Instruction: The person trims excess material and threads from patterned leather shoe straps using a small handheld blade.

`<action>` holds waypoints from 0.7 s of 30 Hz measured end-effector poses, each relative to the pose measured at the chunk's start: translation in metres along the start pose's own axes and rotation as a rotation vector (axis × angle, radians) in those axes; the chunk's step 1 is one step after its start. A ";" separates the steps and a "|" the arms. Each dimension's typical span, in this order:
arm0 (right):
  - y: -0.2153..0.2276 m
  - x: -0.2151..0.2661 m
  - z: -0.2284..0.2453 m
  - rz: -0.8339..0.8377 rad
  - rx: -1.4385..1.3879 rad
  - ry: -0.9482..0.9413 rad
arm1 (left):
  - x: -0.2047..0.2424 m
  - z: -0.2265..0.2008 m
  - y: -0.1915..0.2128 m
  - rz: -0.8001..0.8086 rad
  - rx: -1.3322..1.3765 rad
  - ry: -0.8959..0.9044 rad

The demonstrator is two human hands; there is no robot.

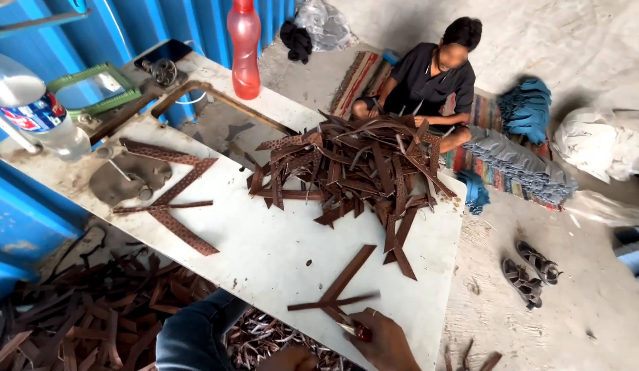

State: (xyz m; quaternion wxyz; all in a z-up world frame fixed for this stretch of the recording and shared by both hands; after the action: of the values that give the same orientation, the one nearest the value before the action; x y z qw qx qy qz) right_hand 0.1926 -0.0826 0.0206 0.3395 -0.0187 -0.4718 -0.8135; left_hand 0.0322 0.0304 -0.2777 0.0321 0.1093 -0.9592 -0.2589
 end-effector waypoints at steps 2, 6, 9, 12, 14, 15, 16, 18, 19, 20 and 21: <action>0.002 -0.009 -0.022 -0.036 -0.081 -0.085 | -0.019 -0.157 0.091 0.057 0.014 -0.095; 0.026 -0.007 -0.026 -0.234 -0.253 -0.225 | -0.057 -0.244 0.156 -0.159 -0.051 -0.175; 0.046 -0.002 -0.013 -0.397 -0.216 -0.264 | -0.072 -0.246 0.159 -0.206 -0.136 -0.212; 0.045 -0.009 -0.004 -0.370 -0.051 -0.222 | -0.075 -0.233 0.145 -0.156 -0.181 -0.178; 0.045 -0.016 0.007 -0.308 0.083 -0.170 | -0.077 -0.224 0.137 -0.144 -0.210 -0.140; 0.045 -0.019 0.003 -0.307 0.082 -0.162 | -0.078 -0.222 0.134 -0.150 -0.214 -0.138; 0.038 -0.024 0.002 -0.232 -0.014 -0.125 | -0.080 -0.221 0.133 -0.155 -0.259 -0.139; 0.022 -0.029 -0.003 -0.148 -0.098 -0.083 | -0.083 -0.226 0.127 -0.167 -0.297 -0.132; 0.002 -0.029 -0.005 -0.037 -0.288 -0.064 | -0.083 -0.233 0.126 -0.176 -0.322 -0.136; -0.016 -0.028 -0.007 0.076 -0.478 -0.045 | -0.083 -0.240 0.125 -0.185 -0.347 -0.140; -0.021 -0.027 -0.006 0.074 -0.484 -0.046 | -0.085 -0.240 0.126 -0.181 -0.351 -0.142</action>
State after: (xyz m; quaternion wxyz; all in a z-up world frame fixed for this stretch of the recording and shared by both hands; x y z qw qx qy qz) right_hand 0.2035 -0.0663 -0.0079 0.3437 -0.1354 -0.2700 -0.8892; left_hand 0.1188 0.0386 -0.0076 -0.0403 0.1690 -0.8855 -0.4309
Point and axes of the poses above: each hand's wrist, its own x-axis away from the middle knuckle, its own y-axis out of the back of the hand, z = x × y, the point moved 10 cm from there along -x, towards the middle knuckle, and after that the axes turned 13 degrees about -y, right-handed, at the moved point
